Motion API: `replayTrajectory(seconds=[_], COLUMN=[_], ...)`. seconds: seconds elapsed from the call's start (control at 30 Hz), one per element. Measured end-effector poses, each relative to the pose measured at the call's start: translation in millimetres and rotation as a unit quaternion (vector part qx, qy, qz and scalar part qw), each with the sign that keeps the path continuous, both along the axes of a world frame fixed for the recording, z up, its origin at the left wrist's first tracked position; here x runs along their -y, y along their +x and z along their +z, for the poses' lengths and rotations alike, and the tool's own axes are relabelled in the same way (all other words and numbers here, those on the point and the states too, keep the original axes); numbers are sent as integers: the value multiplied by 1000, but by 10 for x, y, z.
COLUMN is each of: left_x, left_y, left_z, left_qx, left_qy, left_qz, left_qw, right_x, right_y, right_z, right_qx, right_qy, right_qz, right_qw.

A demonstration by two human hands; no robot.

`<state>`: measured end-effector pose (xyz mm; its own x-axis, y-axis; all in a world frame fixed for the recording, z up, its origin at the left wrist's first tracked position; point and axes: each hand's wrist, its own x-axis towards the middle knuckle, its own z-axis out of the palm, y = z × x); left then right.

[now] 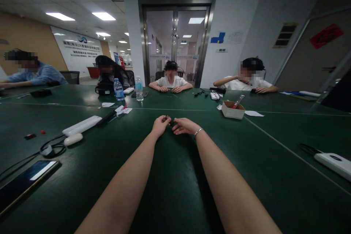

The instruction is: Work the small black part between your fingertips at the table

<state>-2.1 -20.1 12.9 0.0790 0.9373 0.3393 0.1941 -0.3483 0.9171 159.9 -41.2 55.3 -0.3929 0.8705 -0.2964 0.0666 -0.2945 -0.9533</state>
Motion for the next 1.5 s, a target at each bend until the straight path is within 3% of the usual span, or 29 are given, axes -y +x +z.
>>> replayTrajectory(seconds=[0.1, 0.27, 0.57, 0.87, 1.07, 1.5], left_x=[17, 55, 94, 76, 57, 31], left_y=[-4, 12, -29, -22, -39, -80], left_z=[40, 62, 106, 66, 45, 66], left_qx=[46, 62, -12, 6, -13, -16], left_qy=[-12, -43, 6, -40, -60, -108], left_qz=[14, -20, -6, -12, -25, -35], left_qw=[999, 997, 1000, 999, 998, 993], right_x=[-12, -9, -62, -83, -96, -40], right_y=[-111, -138, -122, -44, -10, 20], right_z=[-128, -234, -300, -311, -320, -297], right_qx=[-90, -114, -164, -193, -188, -201], right_qy=[36, 90, 97, 115, 118, 117], right_qz=[-29, -62, -128, -160, -175, -142], right_qw=[995, 987, 973, 961, 959, 962])
